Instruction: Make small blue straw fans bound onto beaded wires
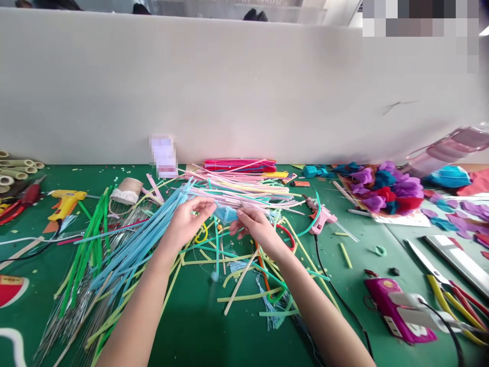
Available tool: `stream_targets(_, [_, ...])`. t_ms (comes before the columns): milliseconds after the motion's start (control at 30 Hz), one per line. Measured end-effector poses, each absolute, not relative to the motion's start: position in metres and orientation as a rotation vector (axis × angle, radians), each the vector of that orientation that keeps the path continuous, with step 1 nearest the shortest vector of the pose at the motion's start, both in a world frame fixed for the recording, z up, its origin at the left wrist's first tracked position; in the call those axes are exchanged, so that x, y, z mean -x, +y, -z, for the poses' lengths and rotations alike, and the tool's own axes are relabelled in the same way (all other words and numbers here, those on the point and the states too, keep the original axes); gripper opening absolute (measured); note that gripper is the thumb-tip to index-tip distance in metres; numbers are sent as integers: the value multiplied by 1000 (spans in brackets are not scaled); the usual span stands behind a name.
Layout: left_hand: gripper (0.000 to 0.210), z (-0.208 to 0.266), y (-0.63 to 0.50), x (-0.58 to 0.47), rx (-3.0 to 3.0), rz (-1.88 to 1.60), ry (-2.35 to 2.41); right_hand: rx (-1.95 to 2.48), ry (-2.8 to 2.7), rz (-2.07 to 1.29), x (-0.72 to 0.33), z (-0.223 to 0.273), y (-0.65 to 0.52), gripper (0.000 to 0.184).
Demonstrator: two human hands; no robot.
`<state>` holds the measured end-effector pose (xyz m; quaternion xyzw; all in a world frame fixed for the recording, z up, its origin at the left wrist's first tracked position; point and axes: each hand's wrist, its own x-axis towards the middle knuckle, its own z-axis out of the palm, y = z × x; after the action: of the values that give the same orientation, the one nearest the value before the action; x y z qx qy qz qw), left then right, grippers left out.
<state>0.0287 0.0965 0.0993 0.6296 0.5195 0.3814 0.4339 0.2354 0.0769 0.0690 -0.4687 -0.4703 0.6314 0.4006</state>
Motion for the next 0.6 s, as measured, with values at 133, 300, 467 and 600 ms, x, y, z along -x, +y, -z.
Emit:
stream_targets(133, [36, -87, 99, -27, -1521, -738, 1168, 1159, -1224, -1599, -230, -69, 75, 41])
stream_targets(300, [36, -83, 97, -28, -1422, -610, 1094, 1157, -1316, -1615, -232, -73, 74, 45])
stream_targets(467, [38, -81, 96, -30, -1269, -584, 1054, 1115, -1485, -1541, -235, -74, 74, 50])
stream_targets(600, [33, -74, 93, -26, -1081, -597, 998, 1092, -1503, -1523, -234, -71, 74, 48])
